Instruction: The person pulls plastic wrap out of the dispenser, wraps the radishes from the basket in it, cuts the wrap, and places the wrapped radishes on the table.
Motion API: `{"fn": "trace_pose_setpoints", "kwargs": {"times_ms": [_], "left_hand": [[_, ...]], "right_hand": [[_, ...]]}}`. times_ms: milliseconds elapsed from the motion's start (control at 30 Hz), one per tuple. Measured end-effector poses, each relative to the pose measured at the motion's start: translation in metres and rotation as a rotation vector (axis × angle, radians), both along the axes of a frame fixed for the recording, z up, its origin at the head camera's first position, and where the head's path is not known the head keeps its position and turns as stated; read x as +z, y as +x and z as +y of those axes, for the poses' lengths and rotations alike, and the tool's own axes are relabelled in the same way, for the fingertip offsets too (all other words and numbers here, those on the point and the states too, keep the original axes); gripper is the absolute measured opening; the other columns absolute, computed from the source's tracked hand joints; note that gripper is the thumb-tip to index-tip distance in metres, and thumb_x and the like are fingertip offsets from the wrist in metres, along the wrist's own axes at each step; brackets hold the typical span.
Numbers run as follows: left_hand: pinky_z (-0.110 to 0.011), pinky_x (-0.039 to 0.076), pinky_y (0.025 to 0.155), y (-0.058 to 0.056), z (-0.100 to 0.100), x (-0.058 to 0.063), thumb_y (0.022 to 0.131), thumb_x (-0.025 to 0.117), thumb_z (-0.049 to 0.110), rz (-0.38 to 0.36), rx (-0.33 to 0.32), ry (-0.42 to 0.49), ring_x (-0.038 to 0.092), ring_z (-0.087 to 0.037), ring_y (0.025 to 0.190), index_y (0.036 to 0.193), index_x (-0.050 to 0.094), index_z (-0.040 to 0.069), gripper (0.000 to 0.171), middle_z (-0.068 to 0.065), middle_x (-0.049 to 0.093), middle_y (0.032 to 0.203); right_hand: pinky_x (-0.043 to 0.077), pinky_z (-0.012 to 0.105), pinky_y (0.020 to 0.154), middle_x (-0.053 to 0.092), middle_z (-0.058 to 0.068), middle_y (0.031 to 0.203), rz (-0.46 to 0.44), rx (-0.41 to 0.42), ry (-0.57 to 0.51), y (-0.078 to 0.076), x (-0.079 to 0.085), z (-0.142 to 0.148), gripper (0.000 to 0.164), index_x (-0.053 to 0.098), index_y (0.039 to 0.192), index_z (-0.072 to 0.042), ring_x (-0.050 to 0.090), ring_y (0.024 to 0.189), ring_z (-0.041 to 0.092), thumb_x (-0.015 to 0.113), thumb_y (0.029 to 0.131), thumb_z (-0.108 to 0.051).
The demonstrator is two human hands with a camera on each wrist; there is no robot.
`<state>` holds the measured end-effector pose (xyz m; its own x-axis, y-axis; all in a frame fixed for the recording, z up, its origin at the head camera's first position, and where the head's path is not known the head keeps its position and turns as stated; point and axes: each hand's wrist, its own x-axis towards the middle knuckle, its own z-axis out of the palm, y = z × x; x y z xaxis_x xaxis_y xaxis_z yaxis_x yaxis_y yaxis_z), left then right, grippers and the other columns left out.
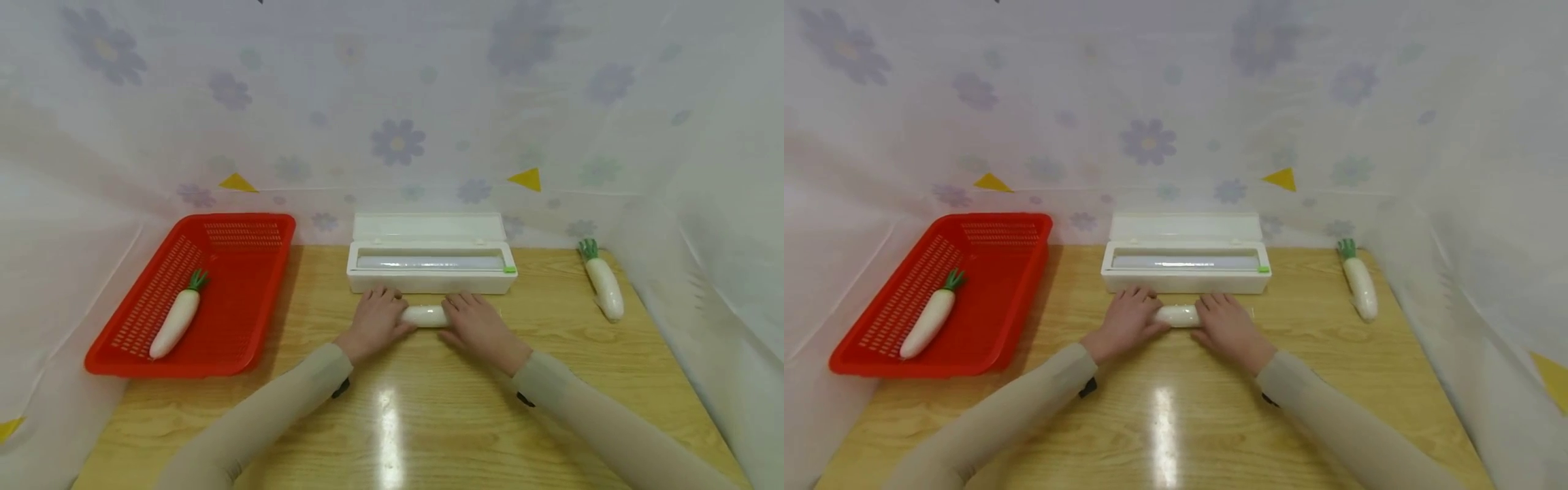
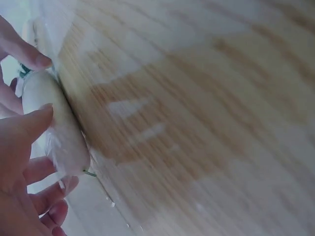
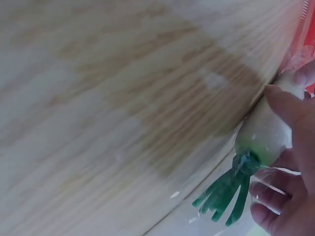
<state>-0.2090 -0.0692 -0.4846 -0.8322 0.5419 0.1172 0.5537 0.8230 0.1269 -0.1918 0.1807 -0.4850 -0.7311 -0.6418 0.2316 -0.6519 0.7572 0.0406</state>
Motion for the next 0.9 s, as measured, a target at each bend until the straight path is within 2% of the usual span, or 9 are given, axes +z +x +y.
{"fn": "trace_pose_setpoints", "kwargs": {"times_ms": [167, 267, 400, 533, 633, 733, 800, 900], "left_hand": [[-0.041, 0.04, 0.096, -0.004, 0.001, -0.002, 0.095, 0.073, 0.049, -0.055, 0.006, -0.027, 0.052, -0.024, 0.108, 0.125, 0.072, 0.014, 0.046, -0.003, 0.067, 0.114], [-0.042, 0.042, 0.093, -0.008, -0.001, -0.002, 0.091, 0.079, 0.043, -0.074, -0.002, 0.003, 0.055, -0.024, 0.102, 0.122, 0.075, 0.014, 0.043, -0.004, 0.072, 0.108], [-0.043, 0.043, 0.088, -0.012, -0.006, -0.006, 0.084, 0.086, 0.039, -0.107, -0.075, 0.058, 0.058, -0.024, 0.092, 0.115, 0.077, 0.013, 0.041, -0.004, 0.076, 0.102], [-0.04, 0.042, 0.087, -0.009, -0.015, -0.01, 0.083, 0.088, 0.039, -0.221, -0.106, 0.137, 0.057, -0.02, 0.09, 0.12, 0.071, 0.014, 0.048, -0.003, 0.076, 0.105], [-0.038, 0.038, 0.088, -0.002, -0.02, -0.008, 0.084, 0.087, 0.041, -0.299, -0.106, 0.173, 0.051, -0.017, 0.088, 0.115, 0.064, 0.018, 0.044, 0.002, 0.071, 0.1], [-0.038, 0.034, 0.085, 0.006, -0.024, -0.003, 0.086, 0.084, 0.042, -0.288, -0.137, 0.16, 0.044, -0.017, 0.085, 0.102, 0.06, 0.02, 0.037, 0.007, 0.064, 0.089], [-0.038, 0.032, 0.082, 0.01, -0.025, 0.0, 0.088, 0.082, 0.043, -0.248, -0.16, 0.149, 0.042, -0.017, 0.083, 0.097, 0.058, 0.02, 0.035, 0.009, 0.061, 0.085], [-0.038, 0.033, 0.081, 0.015, -0.026, 0.002, 0.089, 0.08, 0.044, -0.176, -0.166, 0.132, 0.043, -0.018, 0.085, 0.097, 0.059, 0.019, 0.033, 0.008, 0.066, 0.089]], "right_hand": [[0.047, 0.046, 0.088, 0.065, 0.012, 0.103, 0.025, -0.036, 0.053, -0.006, -0.001, -0.001, 0.047, 0.065, 0.114, -0.001, 0.058, 0.097, 0.03, 0.084, 0.089, -0.037], [0.047, 0.046, 0.088, 0.067, 0.011, 0.102, 0.041, -0.027, 0.084, -0.01, -0.001, 0.0, 0.047, 0.066, 0.116, -0.001, 0.058, 0.097, 0.031, 0.084, 0.089, -0.035], [0.045, 0.046, 0.09, 0.073, 0.011, 0.109, -0.004, -0.011, 0.061, -0.011, -0.002, 0.004, 0.057, 0.064, 0.127, -0.002, 0.059, 0.099, 0.031, 0.084, 0.087, -0.039], [0.045, 0.044, 0.087, 0.073, 0.007, 0.101, -0.039, 0.029, 0.004, -0.003, -0.005, 0.012, 0.064, 0.063, 0.13, -0.005, 0.058, 0.091, 0.027, 0.083, 0.085, -0.045], [0.042, 0.041, 0.083, 0.068, 0.001, 0.091, -0.055, 0.074, -0.05, 0.006, -0.007, 0.019, 0.056, 0.065, 0.124, -0.009, 0.052, 0.082, 0.021, 0.081, 0.085, -0.047], [0.039, 0.037, 0.079, 0.067, -0.003, 0.09, -0.062, 0.108, -0.115, 0.012, -0.009, 0.023, 0.048, 0.067, 0.117, -0.012, 0.048, 0.079, 0.017, 0.082, 0.085, -0.044], [0.04, 0.037, 0.078, 0.069, -0.003, 0.092, -0.049, 0.123, -0.156, 0.014, -0.01, 0.025, 0.044, 0.07, 0.114, -0.013, 0.05, 0.081, 0.017, 0.083, 0.084, -0.042], [0.044, 0.041, 0.082, 0.072, 0.003, 0.1, -0.025, 0.13, -0.206, 0.014, -0.008, 0.025, 0.043, 0.073, 0.114, -0.009, 0.057, 0.091, 0.023, 0.084, 0.085, -0.038]]}}
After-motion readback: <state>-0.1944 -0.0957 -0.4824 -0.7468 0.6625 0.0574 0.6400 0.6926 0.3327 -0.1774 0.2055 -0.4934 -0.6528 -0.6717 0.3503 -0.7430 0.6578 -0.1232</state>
